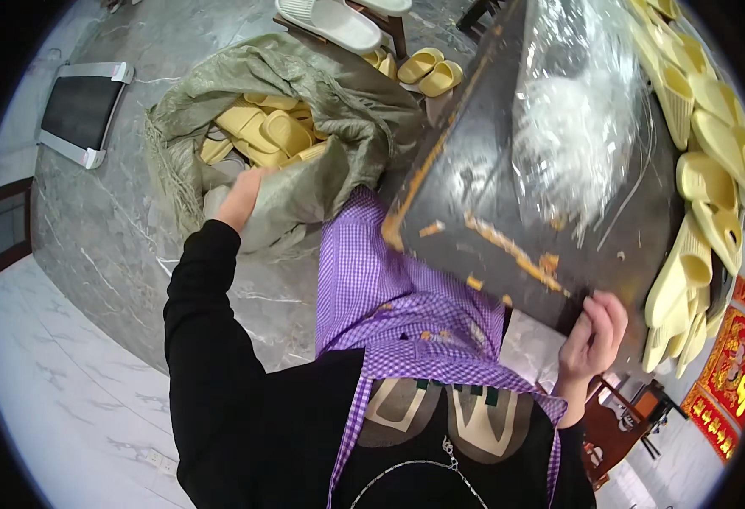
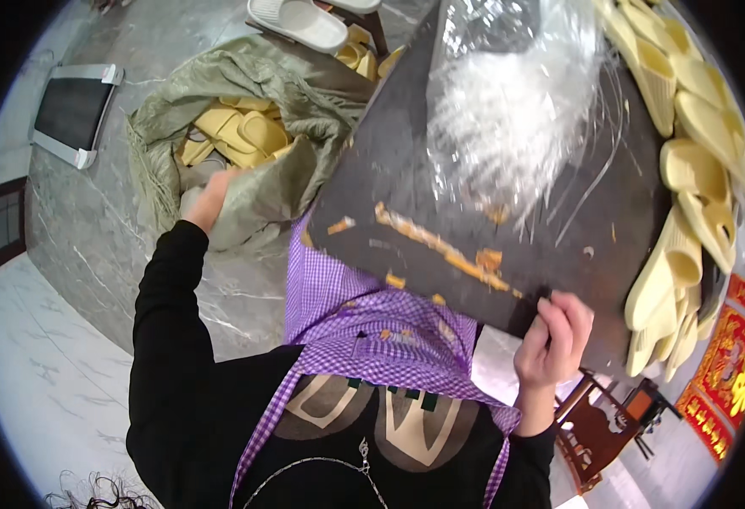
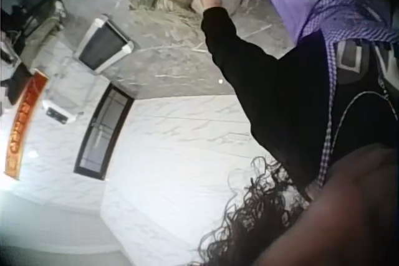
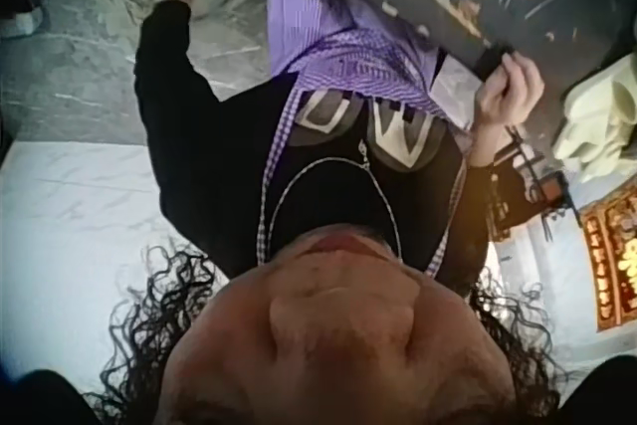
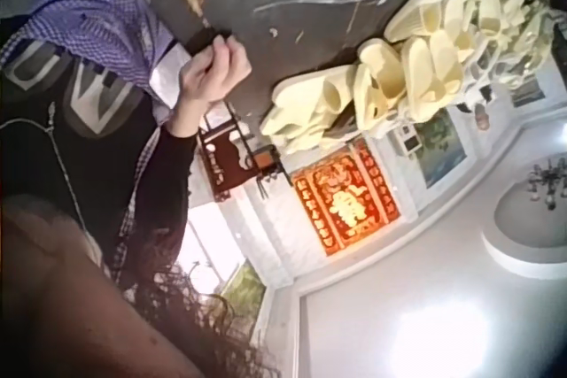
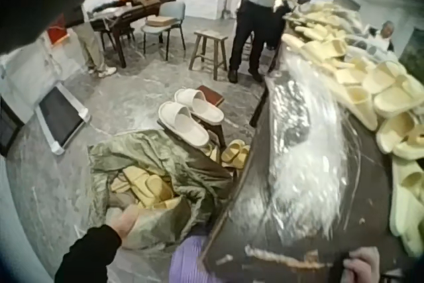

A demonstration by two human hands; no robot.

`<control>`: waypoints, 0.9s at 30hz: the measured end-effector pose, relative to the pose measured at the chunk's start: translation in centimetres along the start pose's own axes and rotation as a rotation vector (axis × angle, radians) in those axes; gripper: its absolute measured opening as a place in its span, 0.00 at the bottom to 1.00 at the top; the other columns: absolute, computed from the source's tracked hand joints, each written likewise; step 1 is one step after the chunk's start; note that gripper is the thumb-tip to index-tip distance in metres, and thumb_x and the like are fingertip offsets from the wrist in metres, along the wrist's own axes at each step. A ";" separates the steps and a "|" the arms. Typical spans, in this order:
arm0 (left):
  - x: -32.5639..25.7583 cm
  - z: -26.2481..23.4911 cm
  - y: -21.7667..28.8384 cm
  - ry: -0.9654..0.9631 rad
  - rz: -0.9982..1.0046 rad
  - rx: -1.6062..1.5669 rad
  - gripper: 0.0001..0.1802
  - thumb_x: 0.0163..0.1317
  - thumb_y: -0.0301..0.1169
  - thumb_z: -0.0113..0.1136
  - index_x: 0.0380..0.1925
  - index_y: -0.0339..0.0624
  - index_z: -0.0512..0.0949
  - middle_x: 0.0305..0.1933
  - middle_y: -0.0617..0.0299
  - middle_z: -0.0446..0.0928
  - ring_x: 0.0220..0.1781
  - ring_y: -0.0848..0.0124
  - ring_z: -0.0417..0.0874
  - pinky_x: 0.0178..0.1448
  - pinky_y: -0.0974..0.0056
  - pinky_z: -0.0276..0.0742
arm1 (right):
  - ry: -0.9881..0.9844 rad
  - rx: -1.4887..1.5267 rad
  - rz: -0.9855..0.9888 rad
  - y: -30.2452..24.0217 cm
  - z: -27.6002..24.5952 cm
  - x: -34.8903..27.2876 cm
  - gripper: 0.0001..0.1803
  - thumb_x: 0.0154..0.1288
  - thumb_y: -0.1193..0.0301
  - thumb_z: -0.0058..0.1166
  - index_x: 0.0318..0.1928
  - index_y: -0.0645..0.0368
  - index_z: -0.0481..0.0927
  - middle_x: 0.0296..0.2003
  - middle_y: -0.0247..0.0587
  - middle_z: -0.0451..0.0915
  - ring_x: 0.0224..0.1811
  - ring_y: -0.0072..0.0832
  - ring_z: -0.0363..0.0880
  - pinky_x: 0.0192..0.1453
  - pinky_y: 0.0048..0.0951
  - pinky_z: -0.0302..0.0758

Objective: The person takes slippers from a bag and table, then pairs them together by threading plastic fasteners through each pair by hand.

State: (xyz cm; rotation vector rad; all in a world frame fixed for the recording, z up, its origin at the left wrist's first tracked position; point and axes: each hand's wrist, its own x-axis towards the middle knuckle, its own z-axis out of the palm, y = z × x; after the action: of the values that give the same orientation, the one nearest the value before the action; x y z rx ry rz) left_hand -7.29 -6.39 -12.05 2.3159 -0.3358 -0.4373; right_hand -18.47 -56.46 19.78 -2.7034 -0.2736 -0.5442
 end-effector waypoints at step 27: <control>-3.3 -1.2 46.9 0.900 1.051 0.593 0.33 0.43 0.24 0.63 0.53 0.35 0.66 0.52 0.47 0.71 0.46 0.52 0.75 0.53 0.54 0.67 | -0.161 1.655 0.650 9.5 -7.2 6.2 0.20 0.67 0.64 0.44 0.54 0.65 0.67 0.49 0.43 0.74 0.46 0.28 0.77 0.47 0.32 0.76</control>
State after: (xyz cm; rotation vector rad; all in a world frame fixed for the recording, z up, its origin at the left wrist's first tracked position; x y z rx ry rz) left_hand -14.97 -36.80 23.04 2.1865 -1.2000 1.3044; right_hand -12.81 -67.23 25.45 -1.0716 0.1231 0.1441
